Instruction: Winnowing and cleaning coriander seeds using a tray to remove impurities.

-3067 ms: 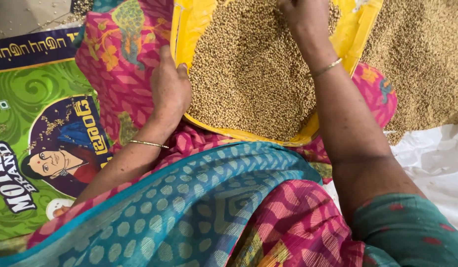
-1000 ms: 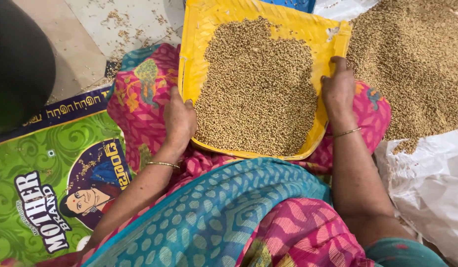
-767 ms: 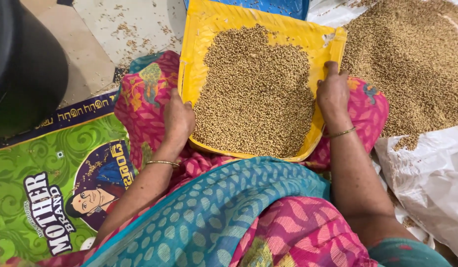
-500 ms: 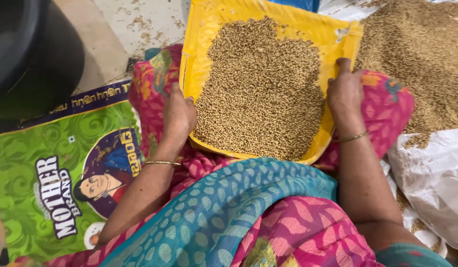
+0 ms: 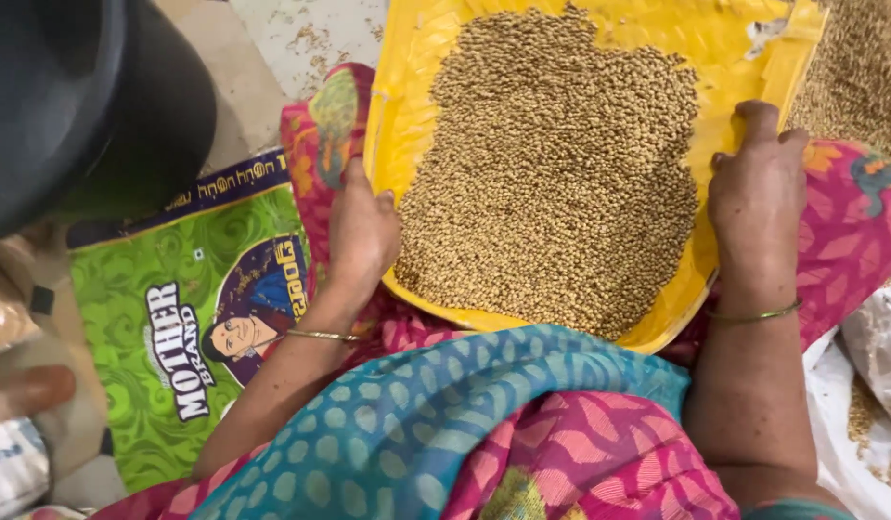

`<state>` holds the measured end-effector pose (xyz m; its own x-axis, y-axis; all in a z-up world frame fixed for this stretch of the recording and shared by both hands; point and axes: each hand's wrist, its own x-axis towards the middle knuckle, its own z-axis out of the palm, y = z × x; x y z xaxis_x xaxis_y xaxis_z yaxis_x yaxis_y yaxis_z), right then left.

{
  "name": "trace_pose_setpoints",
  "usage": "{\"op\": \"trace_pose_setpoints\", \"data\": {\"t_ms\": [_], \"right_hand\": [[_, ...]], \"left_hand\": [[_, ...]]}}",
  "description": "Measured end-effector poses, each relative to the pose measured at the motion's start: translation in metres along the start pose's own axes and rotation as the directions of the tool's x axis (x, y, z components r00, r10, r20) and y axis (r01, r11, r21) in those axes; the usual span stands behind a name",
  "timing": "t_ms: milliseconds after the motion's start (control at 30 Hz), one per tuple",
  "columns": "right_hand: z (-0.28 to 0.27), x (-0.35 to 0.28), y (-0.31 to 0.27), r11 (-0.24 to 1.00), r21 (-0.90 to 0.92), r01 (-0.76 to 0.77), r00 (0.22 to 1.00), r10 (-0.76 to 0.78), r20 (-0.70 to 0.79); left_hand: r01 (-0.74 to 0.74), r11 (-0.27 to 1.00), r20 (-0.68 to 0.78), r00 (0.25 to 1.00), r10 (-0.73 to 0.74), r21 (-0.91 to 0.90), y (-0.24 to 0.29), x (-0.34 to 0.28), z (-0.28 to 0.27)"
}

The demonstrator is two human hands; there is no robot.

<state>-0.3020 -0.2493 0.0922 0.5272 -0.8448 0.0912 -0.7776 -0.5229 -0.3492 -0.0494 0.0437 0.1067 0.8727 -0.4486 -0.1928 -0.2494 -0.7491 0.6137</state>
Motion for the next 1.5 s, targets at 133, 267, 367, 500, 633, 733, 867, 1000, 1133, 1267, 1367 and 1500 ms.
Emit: {"op": "trace_pose_setpoints", "data": {"t_ms": [133,267,367,500,633,733,867,1000,1133,1267,1367,1500], "right_hand": [[-0.003,0.011,0.01,1.0,0.018,-0.019,1.0,0.02,-0.022],[-0.002,0.016,0.038,1.0,0.018,-0.016,0.997,0.018,-0.077],[-0.004,0.023,0.054,1.0,-0.013,-0.001,0.994,0.0,-0.112],[0.0,0.02,0.052,0.998,-0.064,-0.015,0.992,0.007,-0.124],[0.01,0.016,0.032,0.992,-0.126,-0.03,0.992,0.015,-0.124],[0.024,0.019,0.013,0.986,-0.165,-0.015,0.997,0.003,-0.072],[0.042,0.027,-0.003,0.977,-0.211,0.033,0.999,-0.038,-0.021],[0.044,0.032,-0.018,0.962,-0.254,0.095,0.995,-0.101,-0.01],[0.038,0.026,-0.032,0.915,-0.354,0.195,0.973,-0.227,-0.05],[0.031,0.029,-0.058,0.942,-0.172,0.289,0.956,-0.294,-0.004],[0.036,0.032,-0.071,0.958,0.008,0.285,0.951,-0.284,0.124],[0.055,0.039,-0.073,0.918,-0.053,0.392,0.901,-0.372,0.223]], "left_hand": [[0.005,0.998,-0.006,1.0,-0.004,0.066,0.018,-0.001,0.006],[-0.096,0.991,-0.027,0.995,0.099,0.089,0.048,0.002,0.012],[-0.121,0.985,-0.021,0.992,0.125,0.122,0.066,0.013,0.017],[-0.17,0.977,0.005,0.985,0.171,0.128,0.052,0.027,0.027],[-0.185,0.982,0.008,0.983,0.184,0.046,0.034,0.03,0.018],[-0.025,0.999,0.057,0.998,0.023,0.048,0.016,0.022,0.003],[-0.065,0.997,-0.008,0.998,0.064,-0.041,-0.004,0.015,0.0],[-0.008,0.996,-0.052,0.999,0.003,-0.089,-0.012,0.018,0.012],[0.058,0.993,-0.017,0.998,-0.06,-0.103,-0.019,0.028,0.022],[-0.01,0.988,-0.016,1.0,0.008,-0.152,-0.02,0.039,0.028],[-0.003,0.986,0.005,1.0,0.003,-0.165,-0.015,0.046,0.03],[0.008,0.983,-0.012,1.0,-0.01,-0.184,-0.017,0.049,0.031]]}}
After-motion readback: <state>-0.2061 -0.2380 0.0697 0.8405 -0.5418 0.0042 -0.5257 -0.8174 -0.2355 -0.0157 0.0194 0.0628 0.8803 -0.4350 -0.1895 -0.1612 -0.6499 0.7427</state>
